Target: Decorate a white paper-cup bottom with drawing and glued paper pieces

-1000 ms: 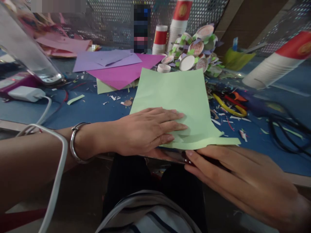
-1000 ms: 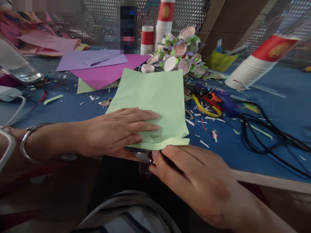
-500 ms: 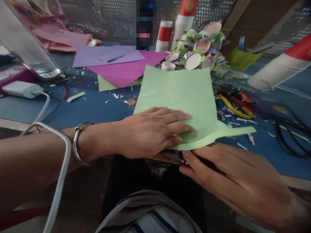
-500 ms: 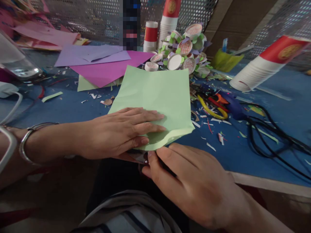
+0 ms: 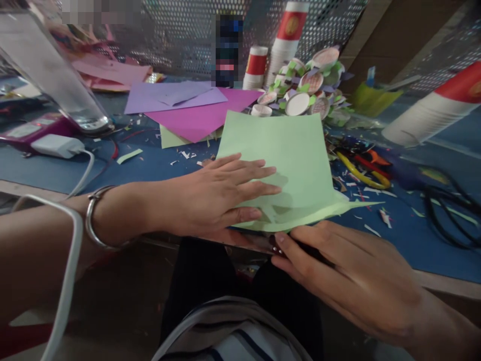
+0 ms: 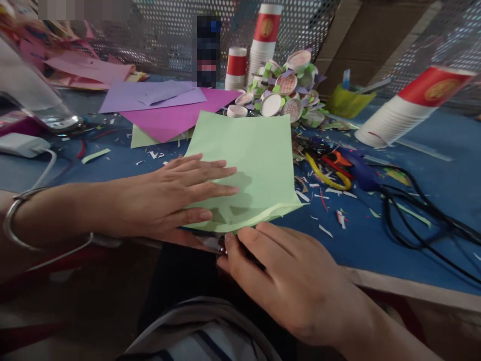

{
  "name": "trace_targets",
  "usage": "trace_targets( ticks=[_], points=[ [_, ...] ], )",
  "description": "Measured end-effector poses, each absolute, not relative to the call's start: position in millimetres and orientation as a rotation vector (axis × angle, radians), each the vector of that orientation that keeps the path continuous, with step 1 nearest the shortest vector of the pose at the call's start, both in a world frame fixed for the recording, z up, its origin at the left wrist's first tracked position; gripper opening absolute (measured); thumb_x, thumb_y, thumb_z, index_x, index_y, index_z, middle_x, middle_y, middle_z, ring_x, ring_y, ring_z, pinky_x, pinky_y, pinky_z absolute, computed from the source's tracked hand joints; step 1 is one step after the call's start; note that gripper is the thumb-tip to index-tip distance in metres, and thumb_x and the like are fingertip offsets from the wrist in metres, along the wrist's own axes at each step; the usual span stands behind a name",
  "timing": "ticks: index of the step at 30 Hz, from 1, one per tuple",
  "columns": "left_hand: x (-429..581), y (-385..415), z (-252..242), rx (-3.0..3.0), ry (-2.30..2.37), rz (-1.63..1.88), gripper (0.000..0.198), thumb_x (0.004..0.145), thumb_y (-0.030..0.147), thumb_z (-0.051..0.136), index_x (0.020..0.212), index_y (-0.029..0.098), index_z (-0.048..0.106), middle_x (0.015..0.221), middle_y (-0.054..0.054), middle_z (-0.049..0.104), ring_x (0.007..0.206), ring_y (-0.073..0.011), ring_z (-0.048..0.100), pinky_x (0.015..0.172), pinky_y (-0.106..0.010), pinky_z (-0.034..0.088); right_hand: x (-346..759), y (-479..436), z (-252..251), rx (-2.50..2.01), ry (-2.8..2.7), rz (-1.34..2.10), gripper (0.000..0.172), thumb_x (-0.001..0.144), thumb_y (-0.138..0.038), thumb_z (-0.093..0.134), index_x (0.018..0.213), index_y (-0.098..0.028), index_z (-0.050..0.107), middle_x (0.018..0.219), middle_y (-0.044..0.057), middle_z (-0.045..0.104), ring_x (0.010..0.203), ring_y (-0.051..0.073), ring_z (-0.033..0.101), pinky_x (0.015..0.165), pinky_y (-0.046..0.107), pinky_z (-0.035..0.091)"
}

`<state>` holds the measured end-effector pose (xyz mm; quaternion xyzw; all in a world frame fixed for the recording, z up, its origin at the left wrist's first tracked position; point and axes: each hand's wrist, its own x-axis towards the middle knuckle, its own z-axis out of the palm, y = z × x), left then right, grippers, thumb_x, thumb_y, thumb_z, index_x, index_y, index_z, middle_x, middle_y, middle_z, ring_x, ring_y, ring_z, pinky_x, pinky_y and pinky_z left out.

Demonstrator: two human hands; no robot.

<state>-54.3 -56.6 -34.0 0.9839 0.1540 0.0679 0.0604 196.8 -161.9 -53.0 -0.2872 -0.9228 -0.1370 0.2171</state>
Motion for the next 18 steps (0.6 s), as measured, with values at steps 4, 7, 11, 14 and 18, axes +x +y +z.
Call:
trace_targets(
  ticks=[4,7,11,14,18],
  points=[
    [-61.3,-52.7,-42.1,3.078,0.313,0.230,0.063,0.099,0.060,0.052,0.149,0.020,0.049,0.163,-0.013,0.043,0.156,-0.0357,0.029,0.127,-0.058,0.017,197.9,-162.9,-55.7,-0.808,-2.552,-0.403,0.018,0.101,-0.020,0.060,0.115,-0.011,0.065,0.090,0.005,0.074,0.076,0.019,0.064,0.065,0.034,0.046],
    [-59.3,-52.1,-46.4,3.079,0.339,0.230,0.069,0.099,0.059,0.052,0.153,0.017,0.043,0.162,-0.017,0.043,0.155,-0.0365,0.030,0.124,-0.058,0.024,198.2,-164.0,-55.7,-0.808,-2.555,-0.396,0.017,0.101,-0.019,0.059,0.115,-0.011,0.065,0.089,0.005,0.074,0.076,0.019,0.065,0.066,0.034,0.045],
    [-57.4,-53.7,-46.5,3.026,0.375,0.240,0.073,0.097,0.061,0.054,0.155,0.019,0.040,0.162,-0.019,0.043,0.155,-0.0371,0.029,0.123,-0.058,0.024,196.3,-164.0,-54.7,-0.810,-2.576,-0.386,0.017,0.100,-0.016,0.060,0.115,-0.010,0.065,0.089,0.005,0.073,0.075,0.018,0.063,0.066,0.034,0.044],
    [-57.1,-54.7,-44.6,3.023,0.375,0.232,0.066,0.098,0.061,0.053,0.151,0.022,0.046,0.161,-0.018,0.044,0.155,-0.0372,0.029,0.123,-0.057,0.023,193.6,-162.5,-54.7,-0.805,-2.586,-0.384,0.015,0.100,-0.015,0.059,0.113,-0.011,0.066,0.089,0.005,0.073,0.075,0.017,0.063,0.066,0.035,0.043],
    [-56.2,-55.4,-42.0,3.057,0.373,0.210,0.062,0.100,0.060,0.049,0.149,0.021,0.049,0.163,-0.017,0.041,0.155,-0.0352,0.030,0.123,-0.054,0.021,190.0,-160.4,-54.5,-0.802,-2.590,-0.365,0.014,0.101,-0.016,0.057,0.111,-0.011,0.066,0.089,0.004,0.073,0.076,0.018,0.062,0.065,0.035,0.042]
  ],
)
